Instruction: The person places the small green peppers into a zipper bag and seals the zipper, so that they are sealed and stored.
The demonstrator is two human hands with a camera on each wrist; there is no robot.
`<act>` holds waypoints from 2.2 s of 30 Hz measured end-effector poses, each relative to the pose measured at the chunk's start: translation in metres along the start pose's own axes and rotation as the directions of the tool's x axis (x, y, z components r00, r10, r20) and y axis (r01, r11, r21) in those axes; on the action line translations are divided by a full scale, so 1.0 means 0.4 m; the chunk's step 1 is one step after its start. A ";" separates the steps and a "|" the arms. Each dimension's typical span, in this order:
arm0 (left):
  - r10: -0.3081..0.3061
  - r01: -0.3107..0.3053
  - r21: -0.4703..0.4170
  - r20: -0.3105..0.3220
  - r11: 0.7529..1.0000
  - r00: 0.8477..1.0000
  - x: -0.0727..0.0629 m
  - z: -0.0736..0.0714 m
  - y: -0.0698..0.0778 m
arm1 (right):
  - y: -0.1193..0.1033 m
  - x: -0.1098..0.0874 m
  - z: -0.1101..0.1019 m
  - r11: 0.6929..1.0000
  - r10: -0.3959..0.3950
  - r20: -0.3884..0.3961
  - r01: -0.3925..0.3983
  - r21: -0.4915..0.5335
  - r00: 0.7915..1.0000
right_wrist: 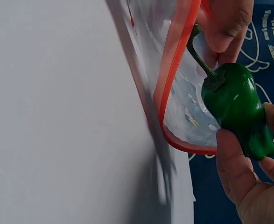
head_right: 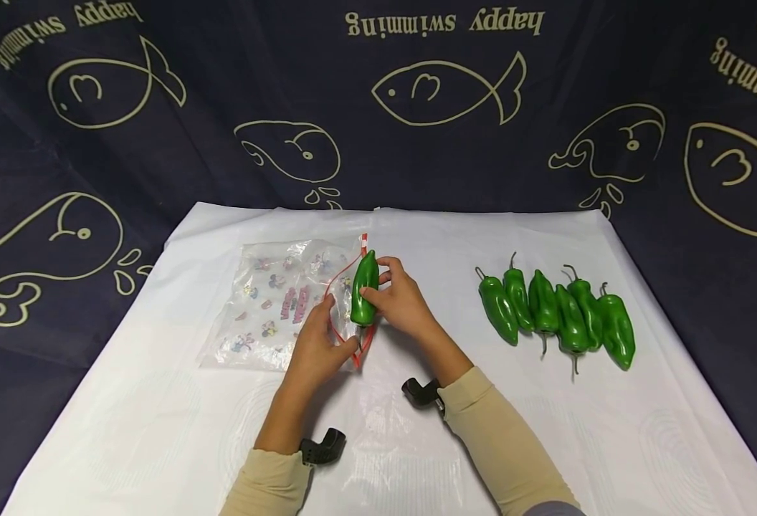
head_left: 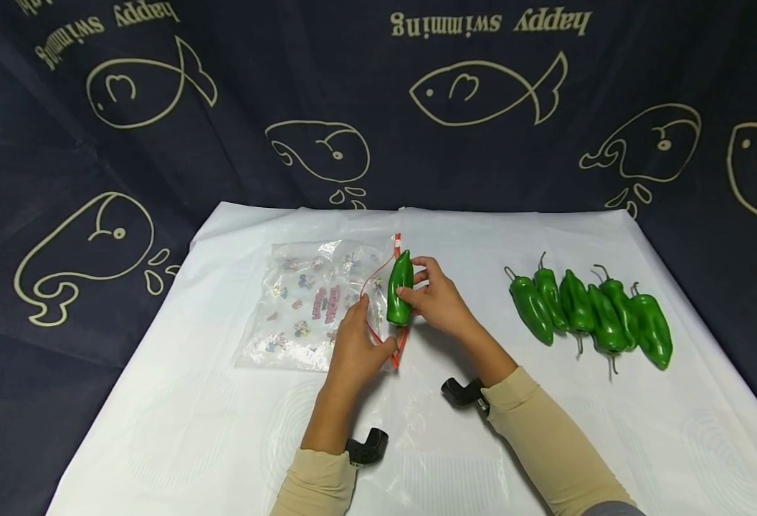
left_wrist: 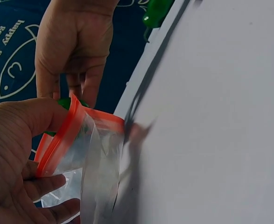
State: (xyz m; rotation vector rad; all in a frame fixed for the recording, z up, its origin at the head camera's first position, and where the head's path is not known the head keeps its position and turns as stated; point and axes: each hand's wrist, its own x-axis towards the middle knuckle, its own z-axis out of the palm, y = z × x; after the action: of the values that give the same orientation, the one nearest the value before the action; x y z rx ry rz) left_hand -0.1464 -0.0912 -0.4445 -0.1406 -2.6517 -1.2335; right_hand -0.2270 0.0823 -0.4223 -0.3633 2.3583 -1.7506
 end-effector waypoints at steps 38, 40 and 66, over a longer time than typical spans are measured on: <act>0.000 0.016 -0.167 0.093 0.986 0.996 -0.002 0.002 0.006 | 0.020 0.008 0.028 0.997 0.023 -0.004 -0.023 -0.079 1.000; 0.003 0.013 -0.173 0.094 0.985 0.996 -0.001 0.003 0.006 | 0.019 0.009 0.029 0.996 0.025 -0.001 -0.025 -0.082 1.000; 0.042 -0.029 -0.154 0.082 0.988 0.996 0.001 0.012 0.001 | 0.014 0.002 0.026 0.979 0.008 0.039 0.000 -0.206 0.999</act>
State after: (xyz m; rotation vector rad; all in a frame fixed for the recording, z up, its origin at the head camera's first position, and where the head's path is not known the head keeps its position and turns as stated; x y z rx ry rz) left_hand -0.1472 -0.0874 -0.4470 -0.2691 -2.6109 -1.4493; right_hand -0.2251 0.0741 -0.4308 -0.4182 2.5163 -1.4861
